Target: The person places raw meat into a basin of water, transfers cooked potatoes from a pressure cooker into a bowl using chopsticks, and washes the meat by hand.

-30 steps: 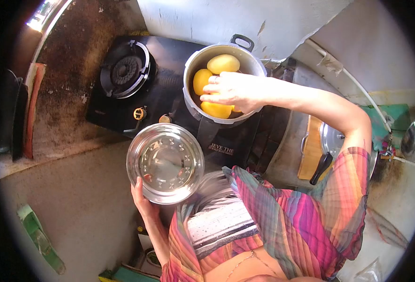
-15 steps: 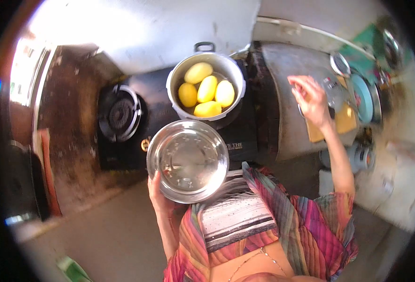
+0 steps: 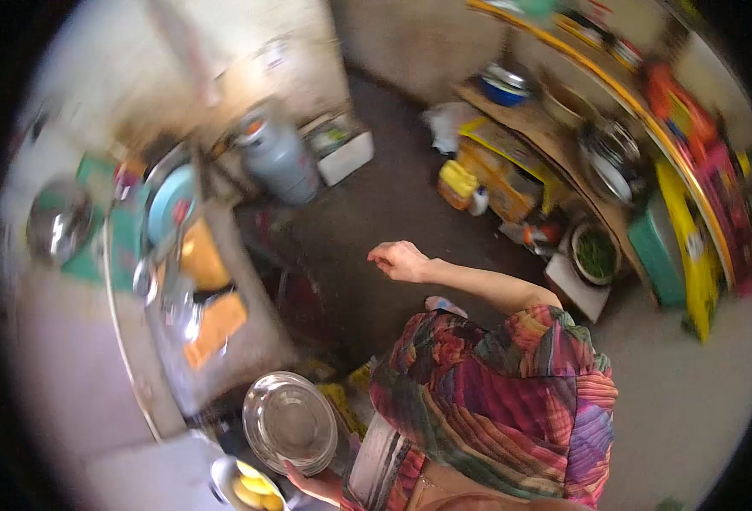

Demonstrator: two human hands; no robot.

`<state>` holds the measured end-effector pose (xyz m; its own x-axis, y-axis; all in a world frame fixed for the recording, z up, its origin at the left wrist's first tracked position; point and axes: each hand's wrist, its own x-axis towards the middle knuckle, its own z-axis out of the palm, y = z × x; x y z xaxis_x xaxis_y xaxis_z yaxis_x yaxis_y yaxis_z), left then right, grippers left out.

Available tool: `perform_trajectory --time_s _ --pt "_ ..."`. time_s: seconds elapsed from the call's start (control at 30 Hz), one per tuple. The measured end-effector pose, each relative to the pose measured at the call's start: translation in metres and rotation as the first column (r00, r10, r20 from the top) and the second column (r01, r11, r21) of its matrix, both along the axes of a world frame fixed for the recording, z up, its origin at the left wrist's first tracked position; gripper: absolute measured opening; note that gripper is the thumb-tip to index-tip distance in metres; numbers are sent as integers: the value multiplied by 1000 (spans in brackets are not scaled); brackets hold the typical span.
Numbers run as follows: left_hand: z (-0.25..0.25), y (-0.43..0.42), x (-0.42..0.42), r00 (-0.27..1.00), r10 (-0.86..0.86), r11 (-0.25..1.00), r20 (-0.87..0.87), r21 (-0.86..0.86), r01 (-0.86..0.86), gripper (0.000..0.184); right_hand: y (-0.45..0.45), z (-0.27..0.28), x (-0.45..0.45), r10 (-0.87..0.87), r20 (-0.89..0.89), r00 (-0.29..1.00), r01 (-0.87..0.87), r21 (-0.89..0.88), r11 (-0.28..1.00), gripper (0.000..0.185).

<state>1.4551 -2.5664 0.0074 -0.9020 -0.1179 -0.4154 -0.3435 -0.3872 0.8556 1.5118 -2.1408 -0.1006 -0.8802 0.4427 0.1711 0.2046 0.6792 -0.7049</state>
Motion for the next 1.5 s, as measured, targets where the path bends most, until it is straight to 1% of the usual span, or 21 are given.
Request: perform_trajectory --time_s 0.1,0.13,0.27,0.33,0.37,0.4,0.47,0.5,0.53,0.57,0.6,0.67,0.7,0.77,0.9,0.93,0.97,1.1,1.17,1.2,1.5 --pt "-18 34 -17 969 -243 967 37 -73 245 51 45 -12 77 -255 82 964 257 -23 966 24" --pt "-2 45 -28 968 -250 964 31 -82 252 51 46 -6 88 -348 98 932 349 3 937 24" --pt "-28 118 -40 853 -520 854 -48 2 521 50 134 -23 186 -747 121 654 756 -57 653 22" --pt "-30 166 -29 836 -548 836 -21 -9 548 50 210 -44 232 -854 -36 519 848 -107 519 20" --pt "-24 199 -19 833 -553 833 16 -27 553 49 247 -12 248 -905 -17 426 881 -220 419 19" --pt "-45 215 -22 826 -564 826 23 -2 564 48 293 -8 267 -929 -108 353 902 -223 369 19" --pt "-45 264 1 853 -514 856 90 -18 517 49 379 3 302 -951 -109 290 924 -226 308 18" --pt "-46 293 14 877 -456 884 149 -34 466 50 421 12 313 -977 -138 162 918 -342 201 20" --pt "-58 303 15 821 -536 844 197 83 530 51 483 -15 339 -972 -174 158 943 -265 200 13" --pt "-71 314 19 827 -520 852 211 73 518 51 521 -9 350 -974 -196 111 950 -267 162 19" --pt "-81 331 23 832 -487 870 265 59 490 50 554 2 366 -975 -98 200 968 -133 212 22" --pt "-75 362 33 808 -444 878 388 9 478 48 606 -2 379 -979 20 202 979 28 203 21" --pt "-59 386 51 845 -417 896 335 -3 444 47 627 -9 382 -978 76 196 975 95 203 21" --pt "-79 373 44 785 -495 853 371 36 521 47 641 -20 385 -965 176 192 955 192 225 21" --pt "-37 431 79 917 -301 938 261 -92 334 43 682 -104 391 -917 290 273 902 254 349 21" --pt "-24 441 82 891 -374 920 259 -19 392 42 690 -118 392 -908 302 291 892 256 372 21" --pt "-24 447 83 920 -308 931 243 -123 344 42 698 -128 391 -900 312 305 884 258 389 21" --pt "-21 462 81 920 -331 914 209 -174 368 44 713 -159 383 -887 326 327 883 228 410 21" --pt "-23 462 80 936 -267 950 228 -99 295 41 713 -168 384 -888 335 316 896 202 395 22" --pt "-17 468 83 944 -266 935 194 -187 302 41 711 -174 386 -889 337 309 905 184 384 22" --pt "-35 442 81 978 -145 988 149 -34 152 36 687 -188 393 -909 273 316 949 -70 308 26"
